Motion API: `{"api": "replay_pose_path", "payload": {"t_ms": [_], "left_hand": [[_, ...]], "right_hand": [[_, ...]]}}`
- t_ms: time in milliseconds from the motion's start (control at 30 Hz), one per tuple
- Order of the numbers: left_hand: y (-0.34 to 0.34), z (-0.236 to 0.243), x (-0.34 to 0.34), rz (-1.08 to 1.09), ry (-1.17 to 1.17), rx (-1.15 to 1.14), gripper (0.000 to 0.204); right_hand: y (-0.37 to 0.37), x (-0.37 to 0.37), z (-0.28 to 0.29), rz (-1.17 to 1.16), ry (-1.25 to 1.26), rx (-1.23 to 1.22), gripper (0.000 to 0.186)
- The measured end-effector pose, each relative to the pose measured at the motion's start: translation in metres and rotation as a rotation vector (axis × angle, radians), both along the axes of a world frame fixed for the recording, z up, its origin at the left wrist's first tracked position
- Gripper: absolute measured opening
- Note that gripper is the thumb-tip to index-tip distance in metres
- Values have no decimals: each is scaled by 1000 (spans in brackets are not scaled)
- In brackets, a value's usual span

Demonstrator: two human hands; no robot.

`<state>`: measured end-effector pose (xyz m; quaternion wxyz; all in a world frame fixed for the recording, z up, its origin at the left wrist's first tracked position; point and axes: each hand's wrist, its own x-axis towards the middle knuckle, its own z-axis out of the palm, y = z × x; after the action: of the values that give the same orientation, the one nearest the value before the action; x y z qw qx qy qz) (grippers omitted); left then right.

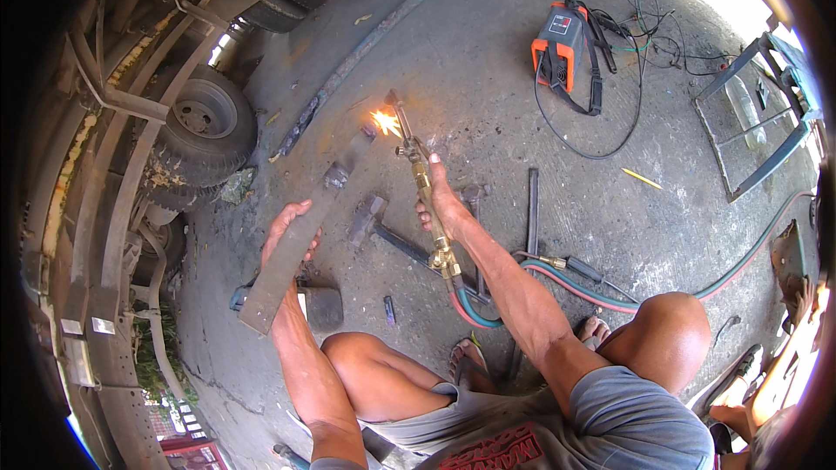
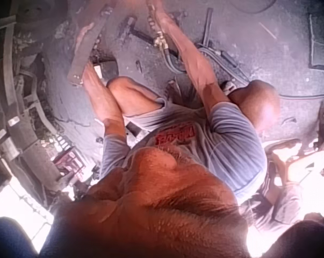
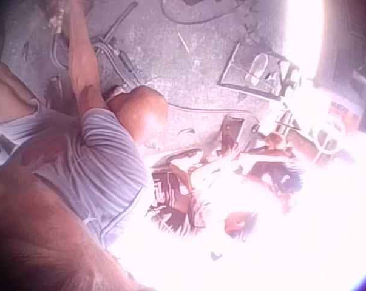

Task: The person uses a blowtorch to heat a metal bar and then strikes it with a hammer. The person repeats the heating and hammering process on the same metal bar.

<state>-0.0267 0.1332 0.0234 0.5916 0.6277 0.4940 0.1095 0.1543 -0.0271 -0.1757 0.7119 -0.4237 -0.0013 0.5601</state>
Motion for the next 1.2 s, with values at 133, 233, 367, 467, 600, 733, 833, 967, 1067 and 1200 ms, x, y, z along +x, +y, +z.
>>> {"api": "replay_pose_path", "payload": {"t_ms": [133, 233, 367, 467, 600, 733, 833, 967, 1067, 1200], "left_hand": [[-1, 0, 0, 3, -7, 11, 36], [0, 1, 0, -5, -12, 4, 36], [2, -1, -1, -22, -30, -18, 36], [4, -1, 0, -39, -29, -40, 36], [3, 0, 1, -20, -13, -14, 37], [1, 0, 1, -13, -2, 22, 39], [-1, 1, 2, -10, 12, 44, 40], [-1, 4, 4, -24, 26, 23, 41], [0, 2, 2, -29, 13, 17, 40], [3, -2, 1, -17, 7, 25, 40]], "right_hand": [[-1, -2, 4, -11, -12, -9, 88], [-1, -3, 5, -18, -5, -1, 88], [-3, -3, 5, -12, 7, -21, 88], [-5, -2, 4, -1, 8, -20, 87], [-7, -5, 8, 10, -2, -20, 86], [-8, -6, 11, 12, -13, -32, 87], [-6, -6, 8, 12, -6, -33, 88], [-4, -4, 4, 2, 17, -32, 89], [-4, -3, 3, 4, 14, -26, 90], [-6, -6, 4, 5, -8, -39, 90]]}}
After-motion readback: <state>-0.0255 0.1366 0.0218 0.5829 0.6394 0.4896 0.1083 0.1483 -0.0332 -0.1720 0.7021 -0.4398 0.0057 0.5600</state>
